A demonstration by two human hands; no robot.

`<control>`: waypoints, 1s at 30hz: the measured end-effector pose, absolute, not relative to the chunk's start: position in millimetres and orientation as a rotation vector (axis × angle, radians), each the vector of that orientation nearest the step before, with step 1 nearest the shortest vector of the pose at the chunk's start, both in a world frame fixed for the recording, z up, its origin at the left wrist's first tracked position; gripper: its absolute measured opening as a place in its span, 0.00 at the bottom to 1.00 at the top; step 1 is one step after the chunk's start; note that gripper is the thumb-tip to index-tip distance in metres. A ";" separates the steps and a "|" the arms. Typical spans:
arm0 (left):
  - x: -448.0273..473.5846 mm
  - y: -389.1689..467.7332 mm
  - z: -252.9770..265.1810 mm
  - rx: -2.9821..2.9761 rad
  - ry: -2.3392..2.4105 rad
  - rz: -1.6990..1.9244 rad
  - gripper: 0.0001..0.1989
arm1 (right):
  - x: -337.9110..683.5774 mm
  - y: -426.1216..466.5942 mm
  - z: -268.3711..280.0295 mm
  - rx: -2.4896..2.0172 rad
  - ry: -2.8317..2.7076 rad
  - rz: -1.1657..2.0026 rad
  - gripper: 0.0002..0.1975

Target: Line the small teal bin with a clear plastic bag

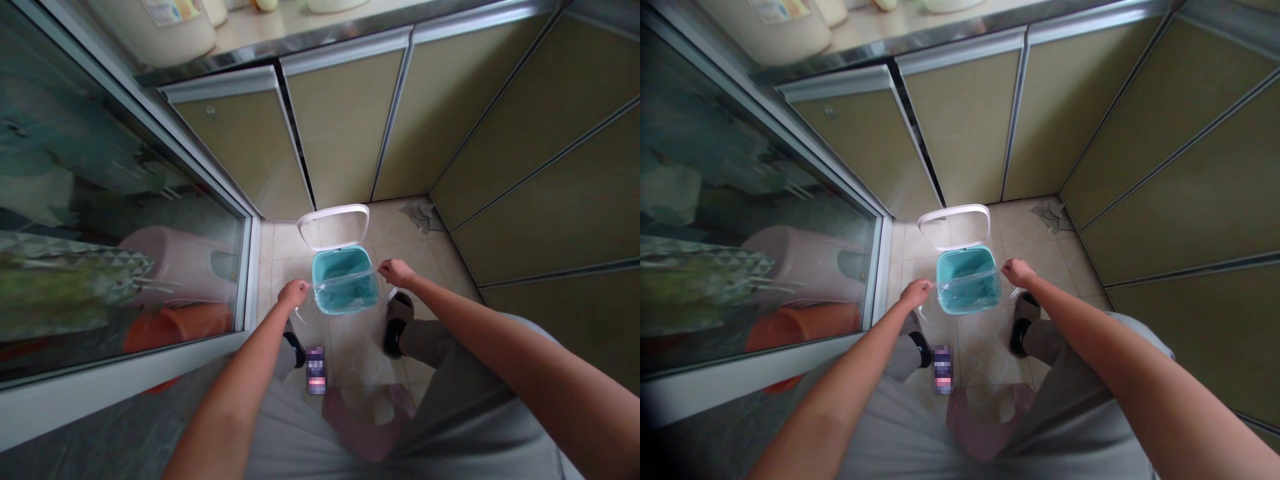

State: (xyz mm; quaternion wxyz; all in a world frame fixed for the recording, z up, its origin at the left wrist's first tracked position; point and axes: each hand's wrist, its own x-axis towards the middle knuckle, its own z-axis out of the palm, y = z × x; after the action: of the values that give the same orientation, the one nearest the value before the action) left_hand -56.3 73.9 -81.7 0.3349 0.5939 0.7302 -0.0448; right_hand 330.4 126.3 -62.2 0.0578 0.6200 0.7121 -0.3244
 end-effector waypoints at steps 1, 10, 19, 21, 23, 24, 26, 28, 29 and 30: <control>-58.0 79.2 -86.6 1.540 1.900 -0.089 0.15 | 330.9 130.6 -65.1 1.882 2.165 -0.962 0.15; -60.9 142.0 -128.1 1.412 1.917 0.179 0.16 | 319.5 173.4 -103.3 2.209 1.938 -1.246 0.15; -59.7 186.7 -144.5 1.227 1.972 0.331 0.18 | 310.5 214.2 -132.3 2.295 1.881 -1.305 0.18; -58.6 193.0 -147.8 1.166 1.978 0.341 0.17 | 310.4 223.4 -136.2 2.317 1.836 -1.303 0.19; -56.6 197.0 -150.3 1.126 1.987 0.317 0.16 | 309.0 230.3 -138.3 2.312 1.775 -1.297 0.20; -55.4 197.9 -150.9 1.115 1.992 0.292 0.15 | 307.9 232.4 -138.6 2.295 1.748 -1.297 0.20; -53.1 196.3 -150.0 1.106 2.000 0.246 0.15 | 305.6 233.6 -137.2 2.245 1.692 -1.324 0.19; -51.9 188.9 -145.3 1.125 2.039 0.281 0.15 | 305.5 230.2 -132.5 2.233 1.641 -1.360 0.16; -52.0 182.8 -141.3 1.146 2.070 0.329 0.15 | 307.0 226.6 -128.6 2.242 1.633 -1.360 0.17; -52.6 175.2 -136.2 1.177 2.102 0.384 0.15 | 309.6 221.6 -123.7 2.257 1.648 -1.338 0.20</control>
State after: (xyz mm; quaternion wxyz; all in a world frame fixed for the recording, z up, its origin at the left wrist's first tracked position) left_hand -52.6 175.2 -136.2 0.3440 0.4531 0.8091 0.1477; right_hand 309.6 221.6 -123.7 0.0218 0.7282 0.5318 -0.4318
